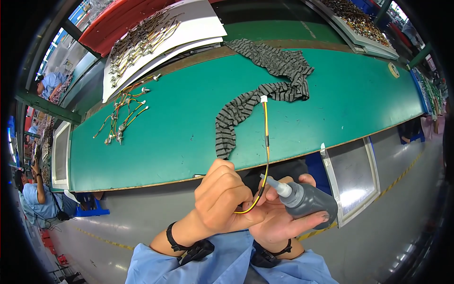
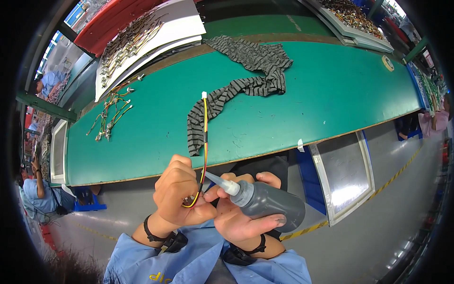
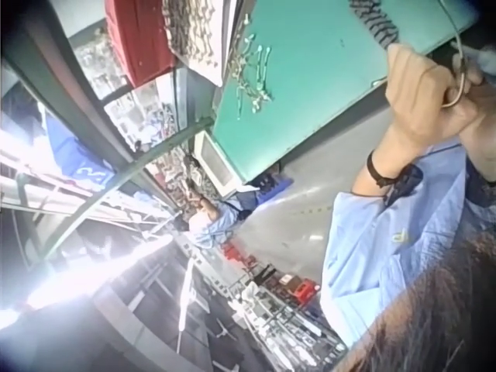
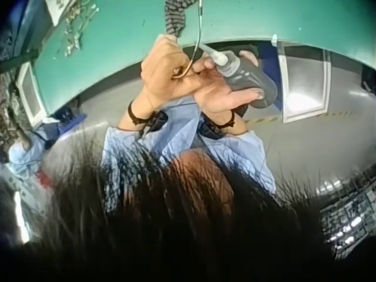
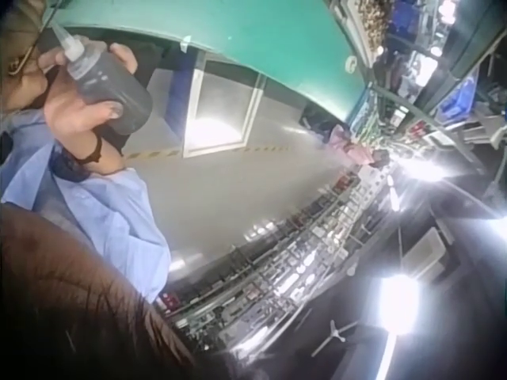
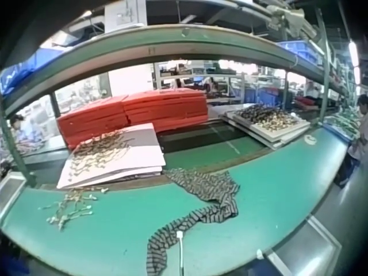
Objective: The person applies glue from a bottle to a wire connector, wipes it with a cloth, and places the assembly onto a stack of boards before picking up another wire to repeat the process.
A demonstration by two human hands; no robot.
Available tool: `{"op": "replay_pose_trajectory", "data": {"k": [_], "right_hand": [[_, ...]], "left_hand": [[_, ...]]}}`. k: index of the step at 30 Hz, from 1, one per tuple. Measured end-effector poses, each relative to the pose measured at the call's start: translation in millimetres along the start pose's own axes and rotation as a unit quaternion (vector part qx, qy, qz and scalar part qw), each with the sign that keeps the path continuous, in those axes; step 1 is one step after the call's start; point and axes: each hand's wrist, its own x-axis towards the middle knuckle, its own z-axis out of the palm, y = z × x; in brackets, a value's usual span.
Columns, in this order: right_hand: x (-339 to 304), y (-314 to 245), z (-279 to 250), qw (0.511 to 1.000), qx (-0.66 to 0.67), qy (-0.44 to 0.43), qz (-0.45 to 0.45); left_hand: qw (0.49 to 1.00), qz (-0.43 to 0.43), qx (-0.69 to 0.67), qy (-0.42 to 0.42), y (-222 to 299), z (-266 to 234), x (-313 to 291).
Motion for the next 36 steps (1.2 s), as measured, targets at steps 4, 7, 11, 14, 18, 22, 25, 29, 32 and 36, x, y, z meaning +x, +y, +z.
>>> {"op": "replay_pose_trajectory", "data": {"k": [4,7,11,14,18,22,25,29,32,36], "right_hand": [[0,1,-3,0.999,-0.01,-0.043,-0.032],[1,3,-2,0.998,-0.021,-0.031,-0.048],[1,1,4,0.999,0.018,0.019,-0.039],[2,-2,6,0.995,-0.089,-0.018,-0.045],[0,0,1,0.994,-0.088,-0.042,-0.05],[0,-1,-7,0.997,-0.027,-0.065,-0.039],[-1,-1,-3,0.997,-0.061,-0.034,-0.038],[0,-1,-5,0.996,-0.082,-0.025,-0.034],[0,-1,-8,0.995,-0.086,-0.031,-0.034],[-1,-1,-10,0.995,-0.092,-0.035,-0.034]], "left_hand": [[0.998,-0.033,-0.045,0.012,1,5,-4],[0.994,-0.063,-0.093,0.012,5,6,-8],[0.941,-0.175,-0.282,0.058,11,5,-21],[0.873,-0.25,-0.412,0.081,16,3,-19],[0.787,-0.312,-0.525,0.082,22,2,-13],[0.765,-0.341,-0.542,0.074,25,2,-11],[0.77,-0.357,-0.525,0.067,25,2,-9],[0.781,-0.352,-0.513,0.058,24,2,-11],[0.767,-0.329,-0.547,0.066,22,2,-15],[0.755,-0.343,-0.555,0.061,21,4,-13]]}}
